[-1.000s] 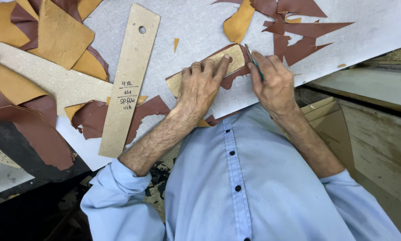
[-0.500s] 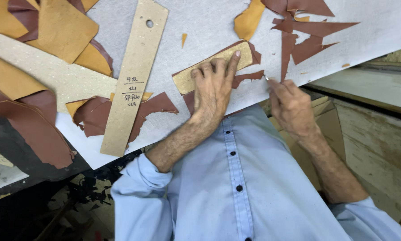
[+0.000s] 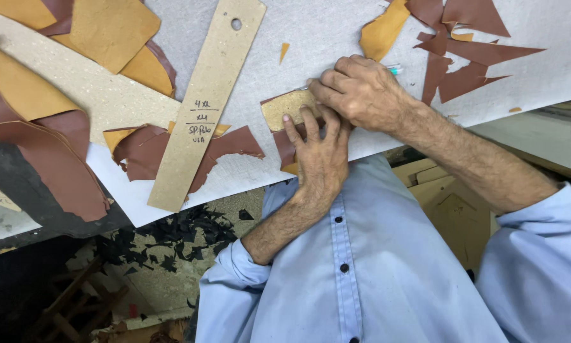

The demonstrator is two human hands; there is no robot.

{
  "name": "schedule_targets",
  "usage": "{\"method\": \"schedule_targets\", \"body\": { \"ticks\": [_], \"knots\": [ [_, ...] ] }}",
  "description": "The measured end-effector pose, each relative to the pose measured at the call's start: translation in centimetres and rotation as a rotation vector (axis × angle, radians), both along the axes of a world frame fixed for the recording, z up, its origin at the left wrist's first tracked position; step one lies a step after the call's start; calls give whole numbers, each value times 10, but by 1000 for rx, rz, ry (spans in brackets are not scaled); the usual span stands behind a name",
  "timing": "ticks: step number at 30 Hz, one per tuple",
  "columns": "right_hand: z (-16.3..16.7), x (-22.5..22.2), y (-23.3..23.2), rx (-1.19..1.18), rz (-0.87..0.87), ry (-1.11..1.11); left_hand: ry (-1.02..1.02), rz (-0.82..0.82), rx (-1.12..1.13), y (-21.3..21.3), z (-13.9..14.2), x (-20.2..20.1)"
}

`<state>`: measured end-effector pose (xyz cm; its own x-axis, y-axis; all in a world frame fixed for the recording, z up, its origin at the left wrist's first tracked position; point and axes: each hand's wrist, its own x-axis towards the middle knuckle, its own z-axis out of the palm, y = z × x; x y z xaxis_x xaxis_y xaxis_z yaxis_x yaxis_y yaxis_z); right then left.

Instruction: The person uses a utility knife and cardboard templates to cut shapes from brown and tan leather pieces on a workbench. They repeatedly position templates, trace outlines, and cut along the edges, then remove and set aside the cut pieces.

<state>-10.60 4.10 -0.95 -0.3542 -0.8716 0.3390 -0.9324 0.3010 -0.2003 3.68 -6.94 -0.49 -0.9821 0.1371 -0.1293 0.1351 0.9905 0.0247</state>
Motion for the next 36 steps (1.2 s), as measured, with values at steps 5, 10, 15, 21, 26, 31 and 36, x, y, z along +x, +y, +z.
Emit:
{"method": "schedule_targets", "body": {
  "ticks": [5, 10, 15, 21, 26, 31, 36],
  "knots": [
    [22, -26, 52, 163, 2, 224, 24, -27, 2, -3, -1, 2],
    [96, -40, 164, 551, -198, 291, 38, -39, 57, -6, 9, -4],
    [66, 13, 182, -62, -437, 69, 215, -7, 219, -32, 3, -16],
    [19, 69, 128, -237, -690, -335, 287, -69, 265, -85, -11, -37],
    [34, 80, 90, -291, -675, -409, 414, 178, 117, -121, 6, -68],
    [28, 53, 69, -245, -759, -483, 253, 102, 326, -76, 2, -56],
    [19, 41, 75, -206, -870, -517, 62, 66, 529, -70, 5, -62]
  ]
}}
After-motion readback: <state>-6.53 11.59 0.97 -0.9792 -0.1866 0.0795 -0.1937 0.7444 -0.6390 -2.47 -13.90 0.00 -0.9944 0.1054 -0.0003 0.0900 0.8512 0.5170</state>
